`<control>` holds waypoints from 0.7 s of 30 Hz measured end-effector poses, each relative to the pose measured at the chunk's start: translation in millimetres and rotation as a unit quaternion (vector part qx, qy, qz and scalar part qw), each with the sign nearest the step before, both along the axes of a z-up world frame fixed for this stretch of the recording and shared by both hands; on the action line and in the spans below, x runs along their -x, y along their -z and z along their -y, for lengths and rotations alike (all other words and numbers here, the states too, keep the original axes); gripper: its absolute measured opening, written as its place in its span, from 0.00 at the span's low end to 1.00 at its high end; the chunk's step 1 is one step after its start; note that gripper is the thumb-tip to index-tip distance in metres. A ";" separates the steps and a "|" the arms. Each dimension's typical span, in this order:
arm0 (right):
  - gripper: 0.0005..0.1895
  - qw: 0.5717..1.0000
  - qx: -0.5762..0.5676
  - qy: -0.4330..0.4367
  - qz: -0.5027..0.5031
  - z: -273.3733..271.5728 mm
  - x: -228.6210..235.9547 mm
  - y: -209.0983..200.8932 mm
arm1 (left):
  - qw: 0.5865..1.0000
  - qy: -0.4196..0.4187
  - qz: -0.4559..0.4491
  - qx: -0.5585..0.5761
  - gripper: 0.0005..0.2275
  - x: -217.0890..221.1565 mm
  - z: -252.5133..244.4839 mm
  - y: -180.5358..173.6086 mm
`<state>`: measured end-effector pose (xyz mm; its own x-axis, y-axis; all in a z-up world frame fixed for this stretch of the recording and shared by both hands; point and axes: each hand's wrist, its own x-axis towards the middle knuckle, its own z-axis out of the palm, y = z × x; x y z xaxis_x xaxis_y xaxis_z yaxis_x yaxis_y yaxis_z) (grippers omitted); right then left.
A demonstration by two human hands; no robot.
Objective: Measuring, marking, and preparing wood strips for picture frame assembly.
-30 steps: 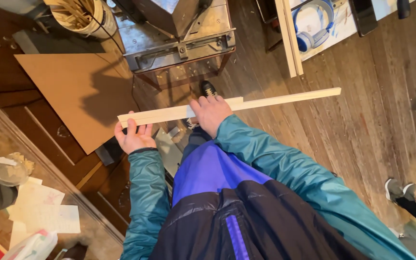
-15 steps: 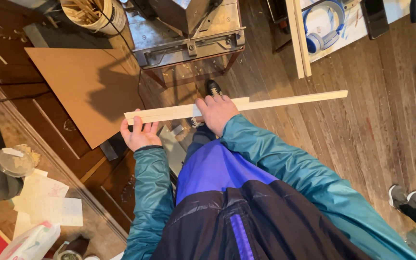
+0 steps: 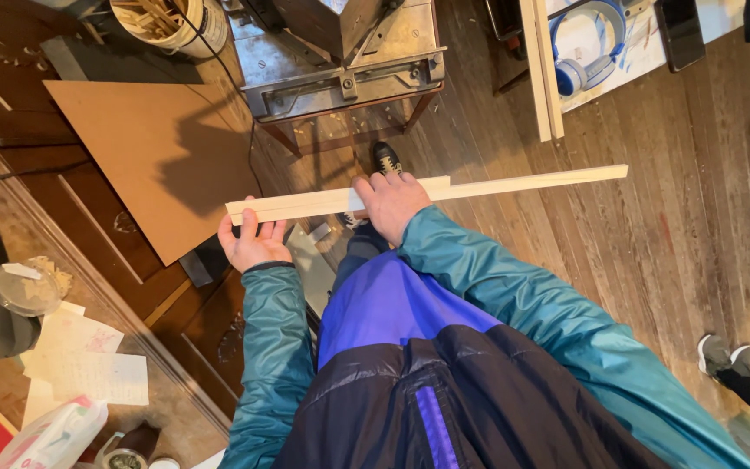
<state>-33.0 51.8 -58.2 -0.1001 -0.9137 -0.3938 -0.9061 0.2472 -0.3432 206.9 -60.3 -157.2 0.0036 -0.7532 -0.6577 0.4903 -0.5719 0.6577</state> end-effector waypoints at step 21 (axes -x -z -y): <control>0.19 0.998 0.065 0.009 -0.016 -2.6 -6.2 14.8 | 1.000 -0.014 0.010 -0.005 0.18 -2.8 -3.6 1.2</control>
